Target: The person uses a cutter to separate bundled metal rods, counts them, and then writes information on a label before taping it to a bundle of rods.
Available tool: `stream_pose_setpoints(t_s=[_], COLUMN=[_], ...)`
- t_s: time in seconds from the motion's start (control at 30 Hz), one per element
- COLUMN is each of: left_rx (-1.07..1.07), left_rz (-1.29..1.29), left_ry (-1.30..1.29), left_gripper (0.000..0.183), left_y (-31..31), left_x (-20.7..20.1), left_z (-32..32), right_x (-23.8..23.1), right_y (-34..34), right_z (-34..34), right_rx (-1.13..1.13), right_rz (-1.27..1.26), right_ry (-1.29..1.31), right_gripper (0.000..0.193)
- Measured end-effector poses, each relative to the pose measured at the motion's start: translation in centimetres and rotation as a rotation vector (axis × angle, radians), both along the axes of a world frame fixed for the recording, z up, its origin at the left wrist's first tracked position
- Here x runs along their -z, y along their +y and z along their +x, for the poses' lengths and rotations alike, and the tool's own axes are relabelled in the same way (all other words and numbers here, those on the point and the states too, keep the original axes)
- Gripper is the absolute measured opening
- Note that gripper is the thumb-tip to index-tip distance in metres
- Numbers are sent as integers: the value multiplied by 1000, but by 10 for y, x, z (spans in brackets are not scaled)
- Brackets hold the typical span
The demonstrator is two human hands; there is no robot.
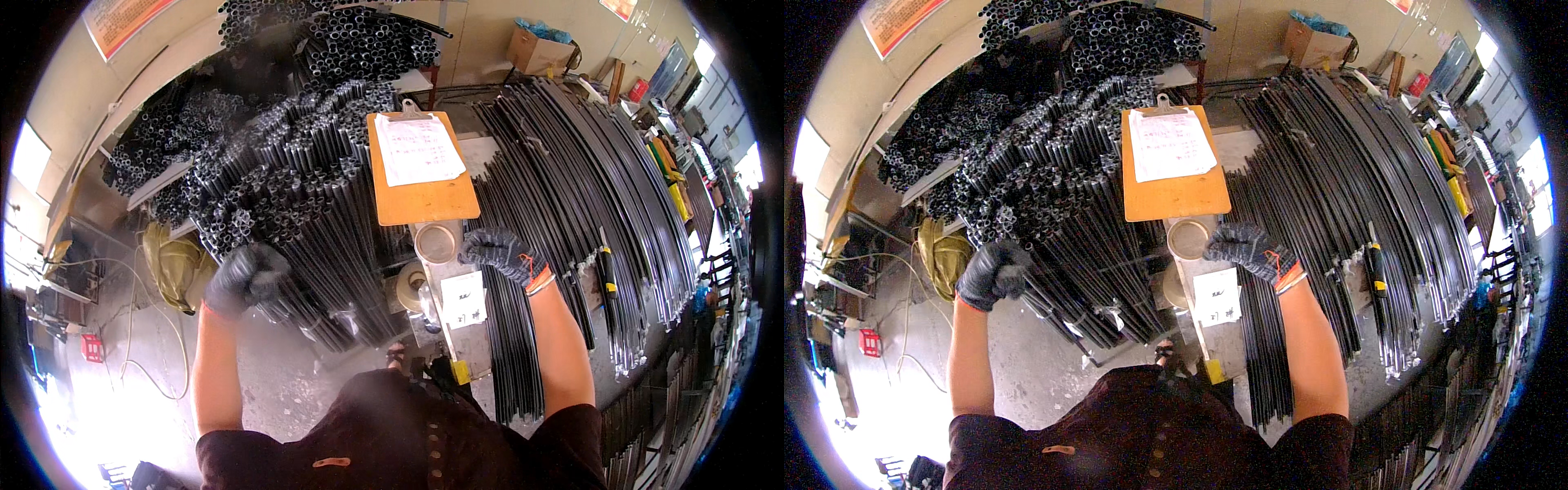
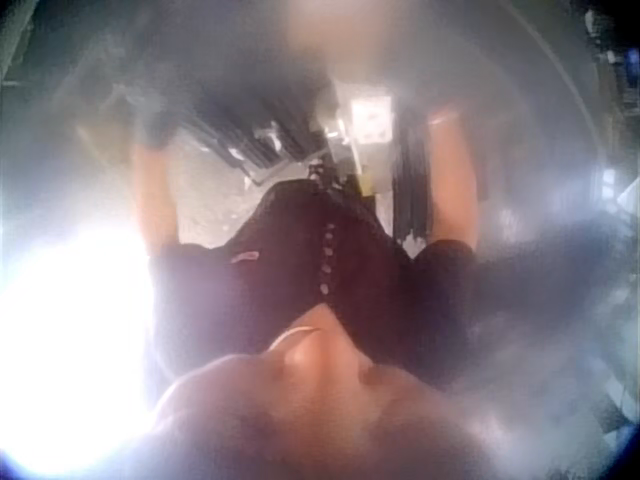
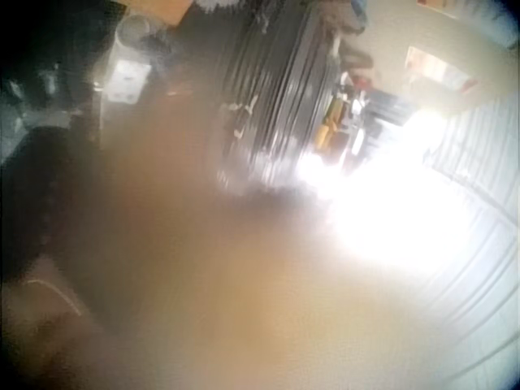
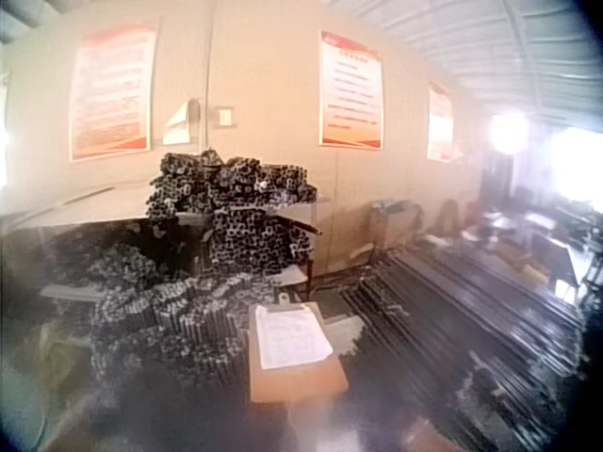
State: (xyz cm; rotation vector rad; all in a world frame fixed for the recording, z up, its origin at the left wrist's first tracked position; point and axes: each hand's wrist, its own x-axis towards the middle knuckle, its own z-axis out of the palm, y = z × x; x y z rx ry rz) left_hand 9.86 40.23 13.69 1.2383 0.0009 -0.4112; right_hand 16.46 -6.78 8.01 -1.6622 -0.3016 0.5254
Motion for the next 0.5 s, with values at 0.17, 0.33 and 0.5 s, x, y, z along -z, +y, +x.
stream_pose_setpoints(t_s=[0.17,0.33,0.5], left_rx=[133,-539,-370], left_rz=[255,-482,-787], left_ry=[-70,-228,-201], left_gripper=[32,20,21], left_y=[8,-17,13], left_x=[-1,20,38], left_z=[-12,1,3], right_x=[1,12,15], right_y=[-1,-2,-11], right_z=[4,0,-1], right_rx=[-78,47,18], right_rz=[-50,-58,-38], right_ry=[-31,-3,2], right_gripper=[18,24,18])
